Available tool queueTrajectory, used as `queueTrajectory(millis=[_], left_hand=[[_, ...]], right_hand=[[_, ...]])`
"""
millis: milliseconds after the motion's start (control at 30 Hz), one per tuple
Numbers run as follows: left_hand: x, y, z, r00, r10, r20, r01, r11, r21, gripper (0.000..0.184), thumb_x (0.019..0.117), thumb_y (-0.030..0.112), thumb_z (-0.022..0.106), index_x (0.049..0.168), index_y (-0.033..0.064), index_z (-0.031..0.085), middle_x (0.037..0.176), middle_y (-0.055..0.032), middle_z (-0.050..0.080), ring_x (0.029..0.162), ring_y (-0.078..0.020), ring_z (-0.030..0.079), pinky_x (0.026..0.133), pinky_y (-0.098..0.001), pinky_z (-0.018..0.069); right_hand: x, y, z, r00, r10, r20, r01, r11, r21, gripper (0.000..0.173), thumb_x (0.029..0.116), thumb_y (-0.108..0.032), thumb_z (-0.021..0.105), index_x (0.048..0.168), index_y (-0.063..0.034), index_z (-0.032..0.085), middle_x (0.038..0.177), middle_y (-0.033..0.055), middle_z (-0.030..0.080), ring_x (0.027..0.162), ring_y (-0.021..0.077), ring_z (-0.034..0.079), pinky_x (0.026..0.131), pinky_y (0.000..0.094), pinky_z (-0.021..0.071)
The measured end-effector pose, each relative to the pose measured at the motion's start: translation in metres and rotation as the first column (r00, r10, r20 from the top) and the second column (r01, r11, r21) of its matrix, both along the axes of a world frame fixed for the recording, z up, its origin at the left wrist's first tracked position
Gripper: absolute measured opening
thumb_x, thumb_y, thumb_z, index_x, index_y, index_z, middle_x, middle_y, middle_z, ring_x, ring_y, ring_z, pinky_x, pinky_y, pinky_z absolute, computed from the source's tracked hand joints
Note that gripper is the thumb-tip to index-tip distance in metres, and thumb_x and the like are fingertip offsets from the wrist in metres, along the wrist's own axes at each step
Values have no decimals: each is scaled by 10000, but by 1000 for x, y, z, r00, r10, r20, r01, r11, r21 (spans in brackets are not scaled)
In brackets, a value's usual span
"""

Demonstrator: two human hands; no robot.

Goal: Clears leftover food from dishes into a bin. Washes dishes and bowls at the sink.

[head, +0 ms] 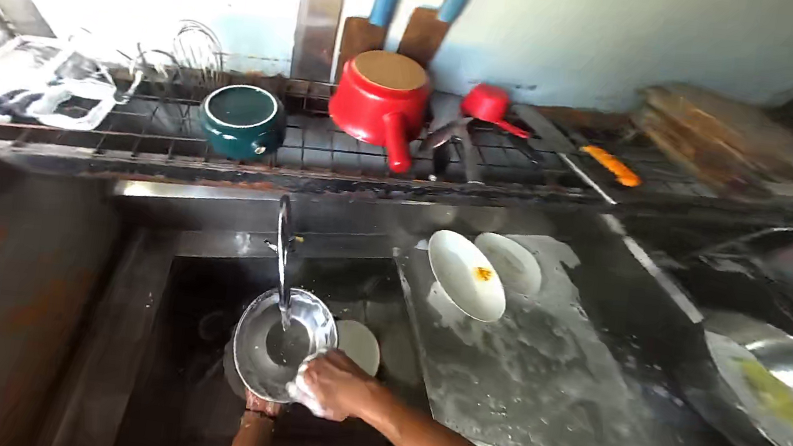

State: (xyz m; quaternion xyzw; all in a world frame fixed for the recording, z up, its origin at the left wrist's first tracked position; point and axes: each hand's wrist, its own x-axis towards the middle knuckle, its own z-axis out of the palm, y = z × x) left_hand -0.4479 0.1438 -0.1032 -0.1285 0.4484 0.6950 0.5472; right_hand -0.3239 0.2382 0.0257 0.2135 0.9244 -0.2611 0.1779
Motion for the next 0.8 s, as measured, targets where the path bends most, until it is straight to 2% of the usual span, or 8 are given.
queueTrajectory(millis=[67, 133, 267, 433, 533, 600, 733, 800], left_hand=[[0, 13, -9, 999, 39, 19, -41, 994, 105, 690, 1072, 601, 110, 1511, 172, 423, 1423, -111, 568, 1253, -245, 568, 990, -524, 509], [3, 28, -19, 999, 26, 30, -33, 960, 277, 768, 1001, 748, 183, 1503, 246, 477, 1424, -66, 610, 1292, -246, 594, 1016, -548, 528], [3, 49, 0, 993, 100, -68, -64, 910, 410, 799, 1007, 735, 217, 1413, 124, 534, 1268, -112, 674, 1160, -227, 655, 964, -478, 562], [-15, 37, 26, 985, 157, -70, -107, 881, 460, 699, 1033, 667, 264, 1315, 120, 594, 1143, -74, 742, 1063, -195, 718, 893, -456, 616], [-6, 39, 27, 985, 161, -68, -115, 890, 442, 716, 1022, 693, 277, 1356, 137, 580, 1192, -75, 727, 1107, -198, 701, 920, -467, 603], [-10, 44, 20, 983, 176, -60, -138, 904, 404, 757, 991, 755, 252, 1388, 191, 566, 1235, -50, 705, 1140, -181, 675, 935, -463, 587], [-47, 33, -13, 983, 166, 77, -183, 896, 404, 837, 944, 817, 212, 1370, 203, 589, 1223, -96, 710, 1104, -248, 691, 883, -534, 589], [-43, 31, 7, 986, 146, 82, -167, 900, 402, 796, 969, 784, 224, 1368, 195, 580, 1223, -112, 709, 1110, -281, 692, 881, -573, 588]], right_hand=[[-9, 16, -2, 978, -142, 150, 142, 990, 12, 330, 997, -231, 577, 1123, 59, 675, 1209, 297, 652, 1152, 484, 619, 972, 691, 464], [-29, 24, -14, 933, -351, 80, 353, 936, -11, 349, 976, -133, 584, 1267, 54, 625, 1386, 284, 569, 1266, 462, 572, 1037, 648, 470], [-62, 17, -39, 739, -664, -114, 585, 716, -381, 464, 963, -111, 605, 1402, 29, 556, 1406, 240, 583, 1340, 331, 544, 1158, 485, 418], [-74, 37, -29, 774, -628, 80, 631, 758, -166, 457, 1054, -235, 517, 1415, 43, 547, 1444, 281, 544, 1377, 416, 498, 1154, 570, 382], [-92, 28, -37, 691, -719, -70, 701, 691, -178, 524, 1085, -332, 460, 1466, 25, 504, 1482, 258, 526, 1415, 382, 475, 1192, 523, 357], [-102, 10, -44, 751, -623, -218, 566, 778, -273, 606, 1043, -479, 504, 1436, -20, 547, 1425, 212, 589, 1361, 317, 541, 1162, 498, 413], [-75, 18, -25, 987, -163, -18, 160, 983, -93, 459, 999, -283, 543, 1404, -71, 579, 1531, 198, 476, 1406, 386, 465, 1119, 616, 404], [-68, 31, -26, 977, -190, 97, 187, 982, 39, 557, 941, -229, 613, 1469, -72, 529, 1641, 172, 347, 1494, 389, 347, 1194, 622, 301]])
